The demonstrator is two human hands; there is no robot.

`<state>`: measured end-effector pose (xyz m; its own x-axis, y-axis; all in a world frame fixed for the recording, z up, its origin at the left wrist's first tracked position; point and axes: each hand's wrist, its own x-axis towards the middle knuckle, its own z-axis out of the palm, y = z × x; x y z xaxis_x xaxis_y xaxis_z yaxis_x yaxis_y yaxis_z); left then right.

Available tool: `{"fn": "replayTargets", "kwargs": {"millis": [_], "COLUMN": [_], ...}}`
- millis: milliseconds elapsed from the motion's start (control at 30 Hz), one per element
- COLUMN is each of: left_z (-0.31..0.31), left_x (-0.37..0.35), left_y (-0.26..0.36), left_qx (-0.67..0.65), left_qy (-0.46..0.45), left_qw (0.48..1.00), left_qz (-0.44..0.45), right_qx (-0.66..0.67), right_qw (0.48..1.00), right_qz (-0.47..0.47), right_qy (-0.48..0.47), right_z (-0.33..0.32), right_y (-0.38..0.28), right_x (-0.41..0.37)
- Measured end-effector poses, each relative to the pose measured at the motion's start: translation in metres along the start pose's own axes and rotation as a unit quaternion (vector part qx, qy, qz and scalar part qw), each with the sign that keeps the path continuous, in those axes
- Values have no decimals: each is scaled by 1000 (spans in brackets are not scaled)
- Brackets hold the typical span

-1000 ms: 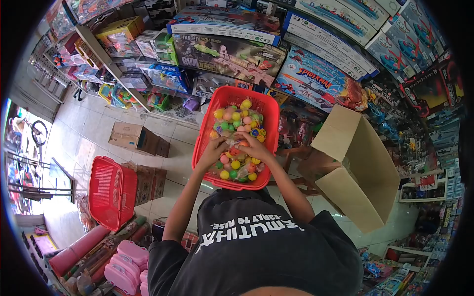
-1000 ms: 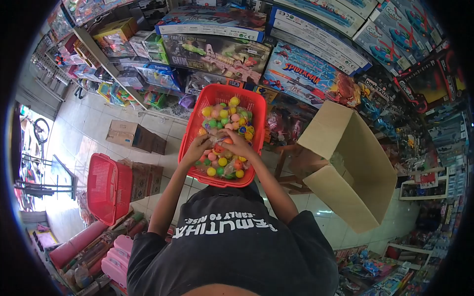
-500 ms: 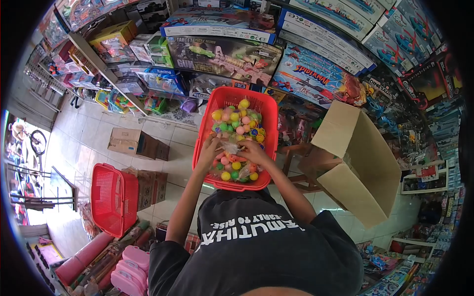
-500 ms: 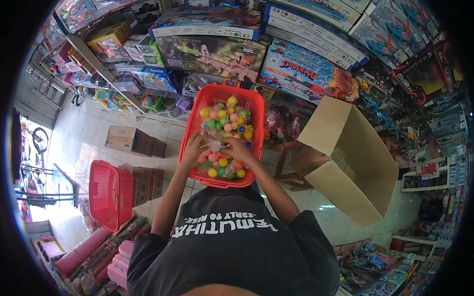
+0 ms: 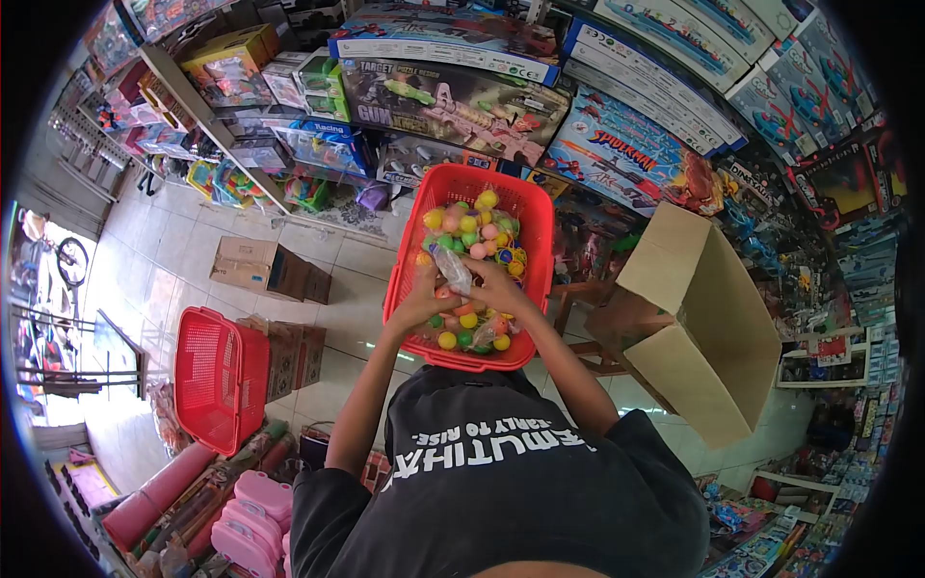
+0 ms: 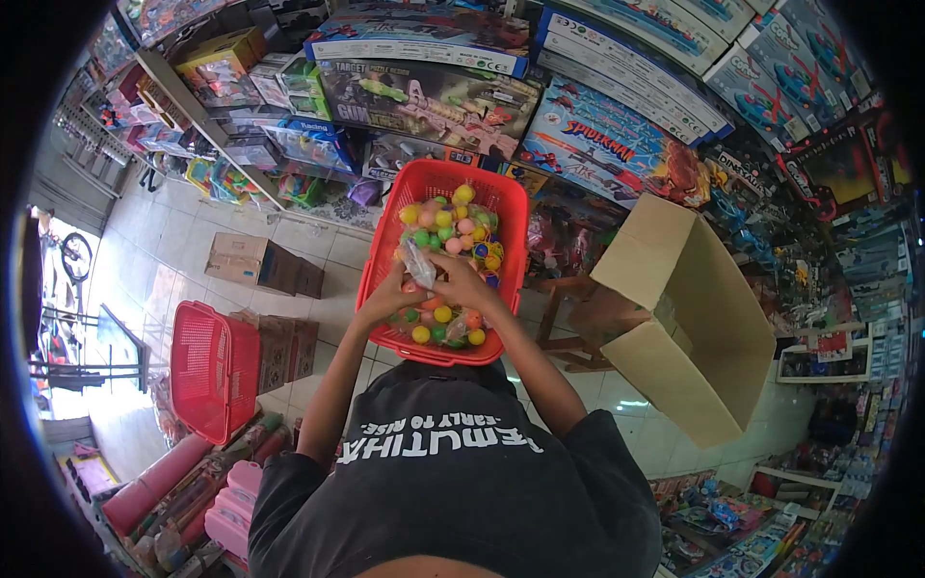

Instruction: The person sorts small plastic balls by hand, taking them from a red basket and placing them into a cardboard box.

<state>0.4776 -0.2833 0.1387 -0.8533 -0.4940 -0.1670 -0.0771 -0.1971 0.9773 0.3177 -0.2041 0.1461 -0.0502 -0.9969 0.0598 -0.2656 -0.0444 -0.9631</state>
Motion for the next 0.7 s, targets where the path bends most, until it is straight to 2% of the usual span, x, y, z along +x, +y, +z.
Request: {"fn": "replayTargets", "kwargs": {"millis": [100,233,333,367,433,467,500,567,633,700], "left_z": [-9,-19,-30,-35,-42,-44,-46,-50,-50,-45], "left_x": [1,-10,-19,-21,-24,-29,-28,-24,-23,-22], "left_y": [-2,7,5,2,2,6,5,-3,-13,-20], "left_qx": [-3,63,-75,-75,-108,-91,-91,-181,-182,-184], "left_qy": [-34,16,79,85,144,170,173,185,194,202], "left_qw": [999,997,993,993,983,981,981,966,963,962], "left_qz": [16,-39,-32,-34,37,1,2,26,31,35], "right_qx": [65,137,150,153,-65,-110,-110,-253,-293,-402], "right_qw": [996,987,984,984,996,992,992,958,949,915], "right_qz": [52,73,53,54,52,64,63,107,82,35], "right_qy": [-13,-42,84,79,40,7,4,-77,-83,-28], "right_z": [6,-5,-15,-20,-30,-31,-28,-19,-5,7], "right_y": [-9,17,42,55,71,82,84,90,101,107], "right_x": [10,33,62,68,75,79,81,84,81,78]}}
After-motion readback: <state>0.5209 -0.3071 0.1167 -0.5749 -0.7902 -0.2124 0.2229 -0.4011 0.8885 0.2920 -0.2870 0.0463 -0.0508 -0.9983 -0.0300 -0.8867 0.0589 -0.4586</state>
